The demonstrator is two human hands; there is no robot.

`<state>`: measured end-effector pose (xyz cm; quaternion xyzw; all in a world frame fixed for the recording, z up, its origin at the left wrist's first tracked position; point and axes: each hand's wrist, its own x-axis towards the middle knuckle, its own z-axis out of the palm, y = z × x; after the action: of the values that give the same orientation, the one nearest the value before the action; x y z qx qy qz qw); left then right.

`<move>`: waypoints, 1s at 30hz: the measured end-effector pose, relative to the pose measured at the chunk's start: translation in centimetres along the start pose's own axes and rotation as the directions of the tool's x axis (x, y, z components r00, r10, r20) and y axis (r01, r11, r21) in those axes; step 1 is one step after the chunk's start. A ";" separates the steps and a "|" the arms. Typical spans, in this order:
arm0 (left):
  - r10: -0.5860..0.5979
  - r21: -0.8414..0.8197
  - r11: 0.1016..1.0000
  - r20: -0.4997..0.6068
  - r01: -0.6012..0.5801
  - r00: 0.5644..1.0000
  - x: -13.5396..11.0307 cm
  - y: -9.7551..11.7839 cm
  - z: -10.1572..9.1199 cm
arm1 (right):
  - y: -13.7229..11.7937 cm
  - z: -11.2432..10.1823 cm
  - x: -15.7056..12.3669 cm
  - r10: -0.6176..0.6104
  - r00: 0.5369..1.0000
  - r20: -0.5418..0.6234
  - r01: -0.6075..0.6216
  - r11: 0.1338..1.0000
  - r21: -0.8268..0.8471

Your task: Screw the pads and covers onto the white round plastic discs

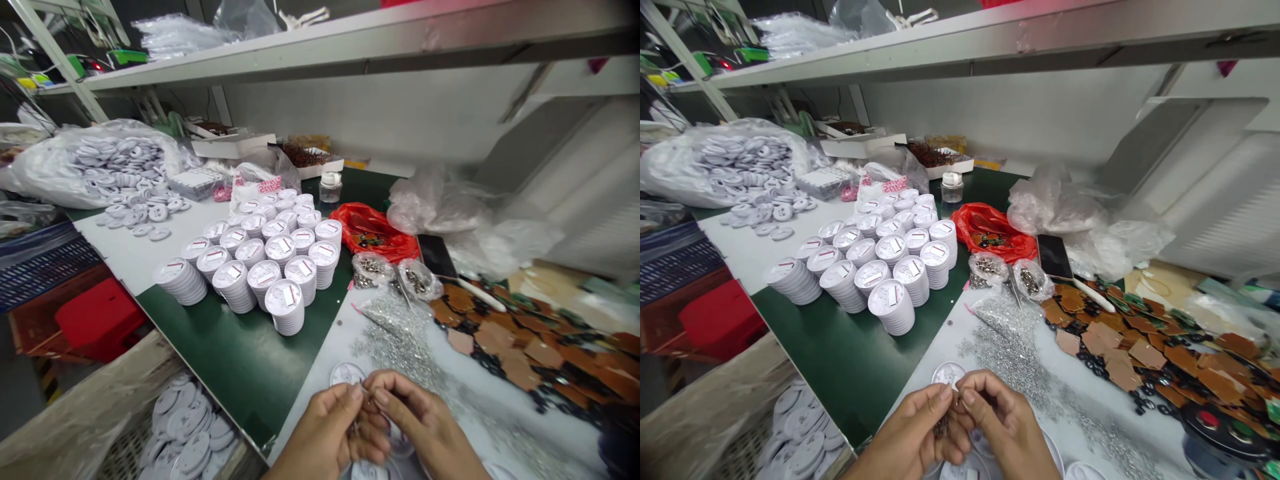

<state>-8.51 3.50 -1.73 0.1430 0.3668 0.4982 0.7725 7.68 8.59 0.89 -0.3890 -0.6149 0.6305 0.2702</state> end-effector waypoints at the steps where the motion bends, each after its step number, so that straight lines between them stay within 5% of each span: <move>1: 0.033 0.065 0.997 0.001 -0.033 0.999 0.0 0.1 -0.1 | -0.3 0.0 0.1 -0.028 1.000 0.009 0.028 0.999 -0.037; 5: 0.091 0.301 0.949 0.025 -0.094 0.996 0.0 0.4 -0.5 | -1.3 -0.2 0.3 -0.171 0.985 0.018 0.168 0.937 -0.305; 11: 0.096 0.388 0.916 0.038 -0.103 0.995 -0.3 0.7 -0.7 | -1.1 -0.1 0.3 -0.434 0.899 0.062 0.405 0.767 -0.498; 18: 0.126 0.450 0.882 0.066 -0.143 0.990 -0.9 1.2 -0.8 | -0.5 0.5 -0.4 -0.499 0.859 0.114 0.453 0.637 -0.623; 24: 0.158 0.508 0.846 0.052 -0.163 0.986 -0.8 1.4 -0.8 | -0.6 0.4 -0.3 -0.468 0.872 0.143 0.442 0.629 -0.640; 30: 0.184 0.527 0.826 0.080 -0.198 0.980 -0.9 0.8 -1.5 | 1.3 0.7 -0.3 -0.563 0.813 0.150 0.431 0.408 -0.805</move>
<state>-10.34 2.90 -1.90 0.3938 0.4646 0.4500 0.6532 7.45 7.88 -0.35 -0.3112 -0.8973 0.1386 0.2806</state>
